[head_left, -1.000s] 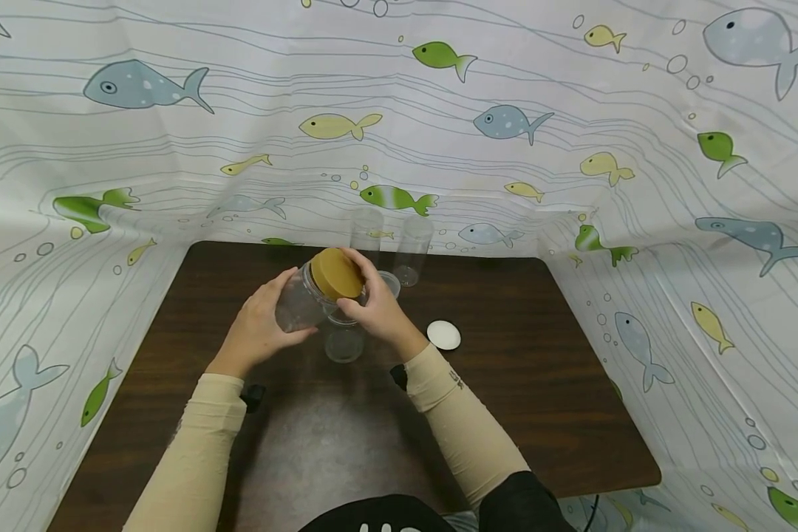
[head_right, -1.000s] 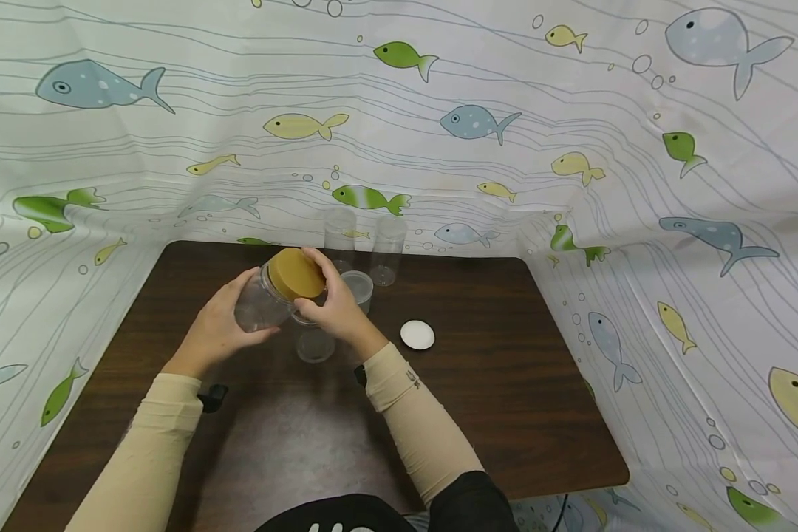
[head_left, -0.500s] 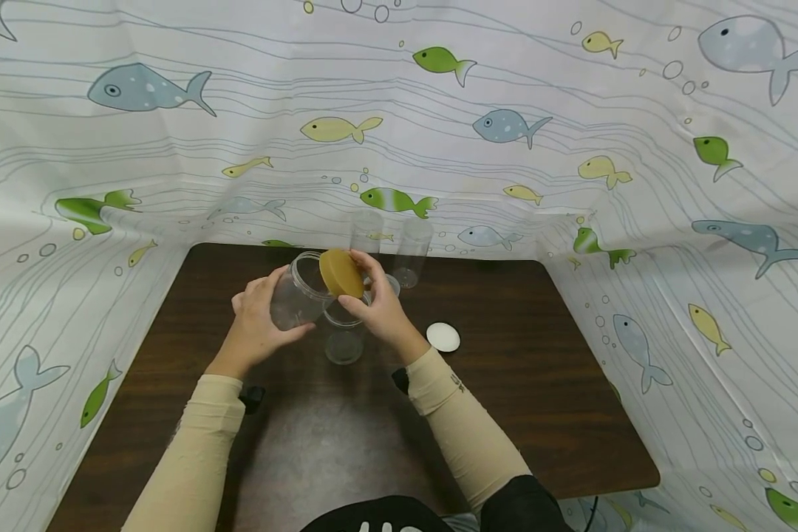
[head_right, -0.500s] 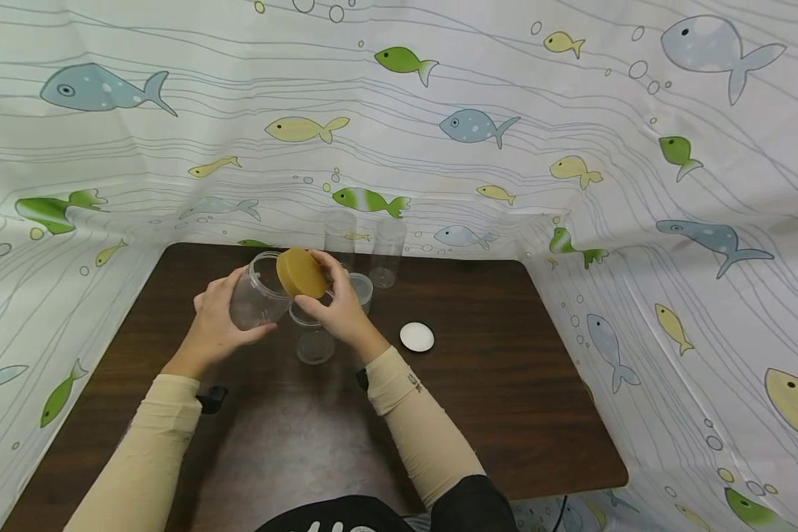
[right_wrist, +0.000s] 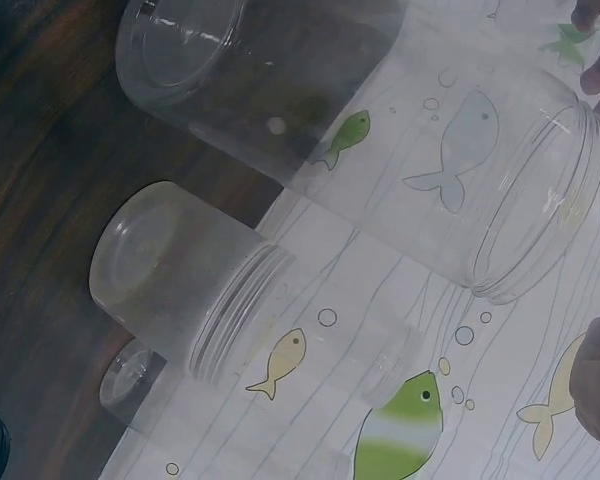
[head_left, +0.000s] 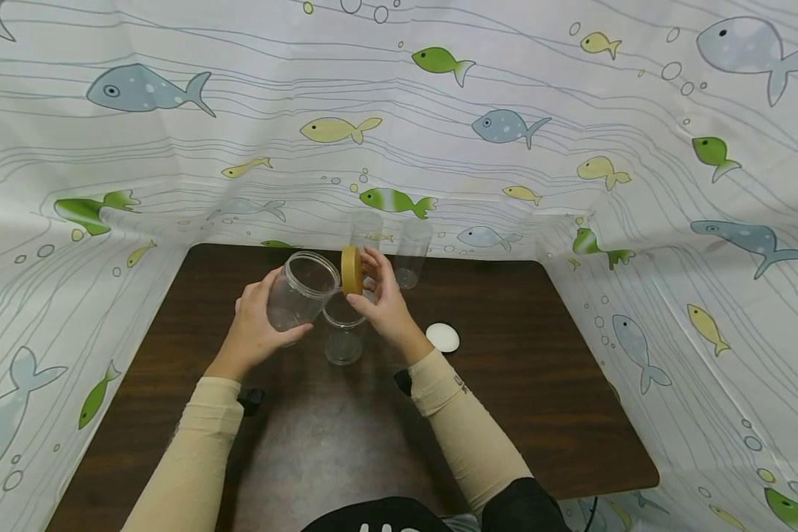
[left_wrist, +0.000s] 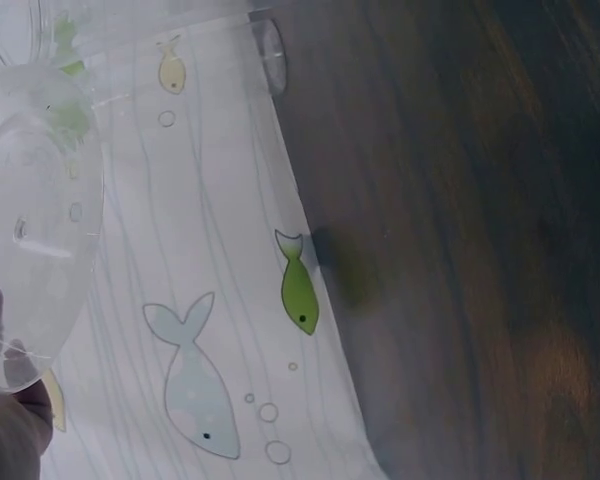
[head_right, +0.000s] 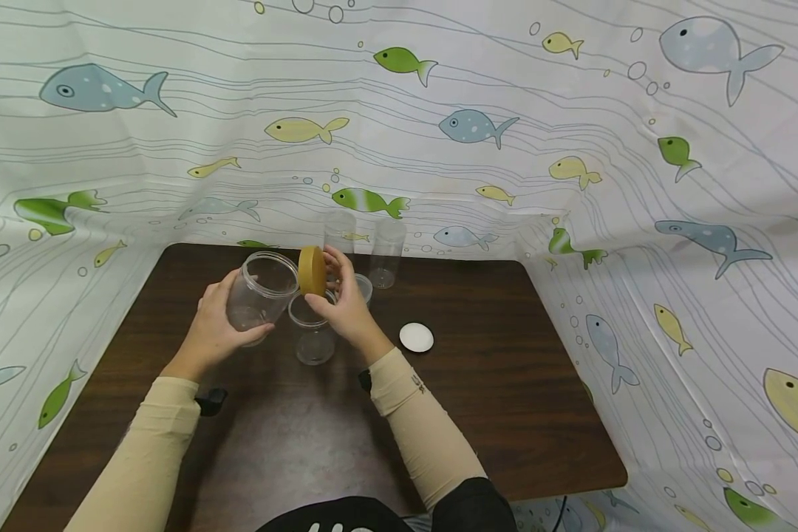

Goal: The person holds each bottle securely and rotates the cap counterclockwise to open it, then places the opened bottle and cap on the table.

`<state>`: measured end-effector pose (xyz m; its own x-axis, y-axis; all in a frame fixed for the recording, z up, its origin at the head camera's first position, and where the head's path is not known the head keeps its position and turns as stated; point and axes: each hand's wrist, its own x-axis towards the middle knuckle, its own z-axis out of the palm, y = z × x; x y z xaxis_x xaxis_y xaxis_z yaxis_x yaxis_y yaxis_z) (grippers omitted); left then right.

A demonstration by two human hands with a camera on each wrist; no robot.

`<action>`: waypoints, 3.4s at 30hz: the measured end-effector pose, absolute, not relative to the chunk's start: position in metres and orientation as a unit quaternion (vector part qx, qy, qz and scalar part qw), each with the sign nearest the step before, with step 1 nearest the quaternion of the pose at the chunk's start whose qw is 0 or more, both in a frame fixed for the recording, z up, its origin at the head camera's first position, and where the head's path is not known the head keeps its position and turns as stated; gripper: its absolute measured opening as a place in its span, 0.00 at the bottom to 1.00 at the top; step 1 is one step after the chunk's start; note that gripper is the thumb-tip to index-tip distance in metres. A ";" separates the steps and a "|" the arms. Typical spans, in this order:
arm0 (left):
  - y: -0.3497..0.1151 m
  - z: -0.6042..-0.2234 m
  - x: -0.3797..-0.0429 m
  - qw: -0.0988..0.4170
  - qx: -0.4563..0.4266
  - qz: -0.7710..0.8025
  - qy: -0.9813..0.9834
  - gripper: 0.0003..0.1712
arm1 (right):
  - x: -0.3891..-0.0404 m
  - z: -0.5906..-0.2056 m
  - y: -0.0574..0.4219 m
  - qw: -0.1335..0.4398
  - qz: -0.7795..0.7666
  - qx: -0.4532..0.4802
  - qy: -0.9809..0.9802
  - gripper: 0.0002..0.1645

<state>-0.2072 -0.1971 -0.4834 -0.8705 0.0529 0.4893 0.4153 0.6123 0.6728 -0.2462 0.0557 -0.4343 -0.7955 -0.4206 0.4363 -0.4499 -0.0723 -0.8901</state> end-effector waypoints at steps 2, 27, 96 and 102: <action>-0.197 -0.484 -0.207 0.212 -0.131 -0.424 -0.871 0.64 | -0.247 -0.437 0.057 0.014 0.661 0.322 -0.678 0.50; -0.199 -0.488 -0.211 0.193 -0.105 -0.452 -0.865 0.61 | -0.249 -0.445 0.073 0.034 0.754 0.244 -0.609 0.45; -0.206 -0.545 -0.205 0.158 -0.028 -0.451 -0.878 0.56 | -0.256 -0.504 0.139 0.024 0.744 0.017 -0.668 0.28; -0.207 -0.547 -0.204 0.136 -0.011 -0.451 -0.882 0.57 | -0.256 -0.512 0.144 0.013 0.711 0.011 -0.703 0.29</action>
